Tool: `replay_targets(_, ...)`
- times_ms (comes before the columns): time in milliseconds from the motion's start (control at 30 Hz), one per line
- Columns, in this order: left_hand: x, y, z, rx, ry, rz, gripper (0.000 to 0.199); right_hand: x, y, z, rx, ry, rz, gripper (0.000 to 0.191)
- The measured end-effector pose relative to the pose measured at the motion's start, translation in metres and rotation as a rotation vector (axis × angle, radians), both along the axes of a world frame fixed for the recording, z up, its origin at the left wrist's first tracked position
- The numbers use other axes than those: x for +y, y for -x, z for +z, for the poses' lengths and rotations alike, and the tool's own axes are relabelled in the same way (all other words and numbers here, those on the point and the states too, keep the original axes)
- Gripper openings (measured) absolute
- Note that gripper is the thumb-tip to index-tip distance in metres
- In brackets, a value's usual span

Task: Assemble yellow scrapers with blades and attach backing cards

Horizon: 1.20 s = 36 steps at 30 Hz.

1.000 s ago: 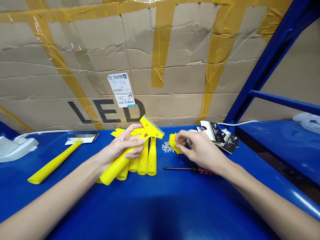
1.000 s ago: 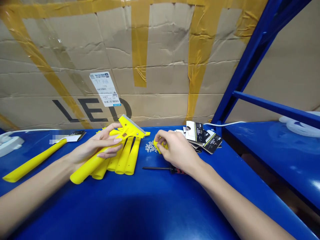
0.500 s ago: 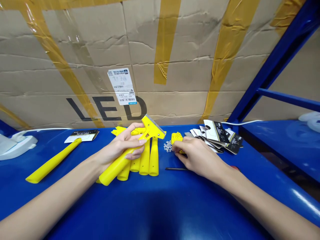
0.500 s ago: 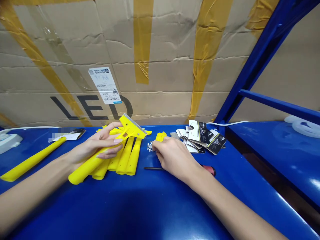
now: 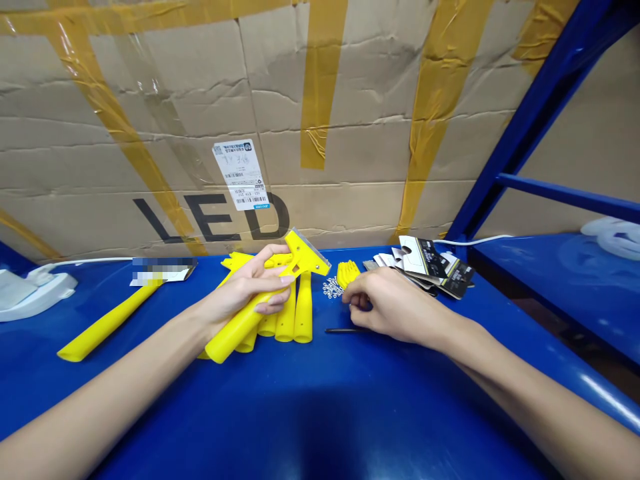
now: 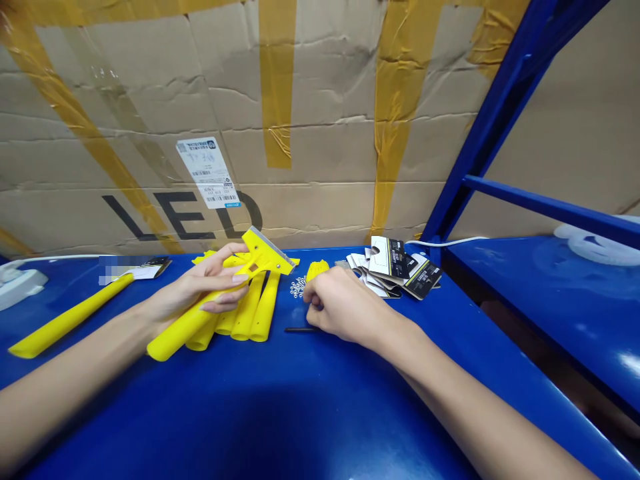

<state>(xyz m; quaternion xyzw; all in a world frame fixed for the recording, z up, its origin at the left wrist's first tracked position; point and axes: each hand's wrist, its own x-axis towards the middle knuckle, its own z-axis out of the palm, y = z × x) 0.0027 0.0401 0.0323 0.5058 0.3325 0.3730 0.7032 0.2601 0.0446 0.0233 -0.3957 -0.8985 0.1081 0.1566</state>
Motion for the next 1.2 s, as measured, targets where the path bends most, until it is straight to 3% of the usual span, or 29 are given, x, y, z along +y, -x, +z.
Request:
replay_targets(233, 0.000, -0.002, -0.002, -0.004, 0.010, -0.022, 0.040, 0.002, -0.004, 0.003, 0.131, -0.072, 0.115, 0.023)
replay_targets(500, -0.004, -0.006, -0.003, -0.010, 0.037, -0.057, 0.038, 0.004, 0.000, -0.007, 0.643, 0.302, -0.055, 0.010)
replay_targets(700, -0.010, -0.009, -0.004, 0.018, 0.068, -0.059, 0.039, 0.004, 0.004, -0.006, 0.827, 0.341, -0.112, 0.015)
replay_targets(900, -0.011, -0.013, 0.001, 0.043, 0.073, -0.043, 0.044, 0.003, 0.005, 0.001, 0.978, 0.498, -0.113, 0.025)
replay_targets(1067, -0.012, -0.012, 0.000, 0.093, 0.059, -0.064, 0.043, 0.003, 0.009, 0.001, 1.008, 0.493, -0.065, 0.023)
replay_targets(1200, -0.013, -0.013, 0.000, 0.103, 0.039, -0.107, 0.043, 0.004, 0.016, -0.003, 0.983, 0.379, -0.037, 0.019)
